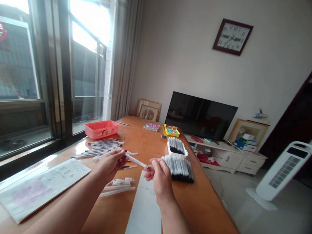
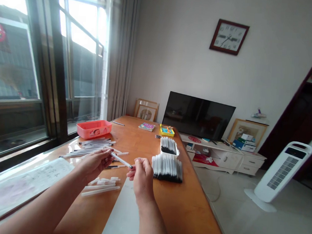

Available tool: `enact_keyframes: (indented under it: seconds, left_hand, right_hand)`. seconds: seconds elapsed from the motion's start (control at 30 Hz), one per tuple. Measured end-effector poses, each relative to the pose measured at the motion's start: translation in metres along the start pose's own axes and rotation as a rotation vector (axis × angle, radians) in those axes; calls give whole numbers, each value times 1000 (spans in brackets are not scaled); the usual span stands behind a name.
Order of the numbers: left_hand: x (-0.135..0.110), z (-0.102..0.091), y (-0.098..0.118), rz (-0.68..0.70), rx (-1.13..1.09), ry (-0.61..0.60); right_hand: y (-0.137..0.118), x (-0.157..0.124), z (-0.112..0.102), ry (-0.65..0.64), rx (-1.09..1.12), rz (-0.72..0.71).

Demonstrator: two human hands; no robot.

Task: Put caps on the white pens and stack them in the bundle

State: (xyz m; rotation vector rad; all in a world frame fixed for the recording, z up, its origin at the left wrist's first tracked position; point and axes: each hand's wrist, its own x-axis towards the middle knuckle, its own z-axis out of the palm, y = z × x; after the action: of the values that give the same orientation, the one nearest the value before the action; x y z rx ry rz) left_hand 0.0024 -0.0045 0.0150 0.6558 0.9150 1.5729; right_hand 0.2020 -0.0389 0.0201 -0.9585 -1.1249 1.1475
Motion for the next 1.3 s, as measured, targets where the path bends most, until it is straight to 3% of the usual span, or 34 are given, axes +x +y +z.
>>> enact_keyframes:
  seconds: [0.1,0.4,0.8,0.93,1.07,1.17,1.3]
  left_hand:
    - [3,-2,0,3,-5,20]
    - [4,-1,-2,39,45,38]
    - [-1,3,-2,6,109,0]
    - [0,2,0,-4,123,17]
    - [2,1,2,-2,120,55]
    - [4,-2,4,-8,127,76]
    - [6,-5,6,-3,120,82]
  right_hand:
    - [-1,5,-7,47,-36,47]
    - [-5,-4,-7,-153,-277,49]
    - [-9,4,-22,-58,-195,-8]
    - [-9,14,-38,82,-223,-71]
    - [-16,25,-66,372,-553,-215]
    - [-22,27,-83,533,-824,-159]
    - [-23,25,-88,613,-1058,-45]
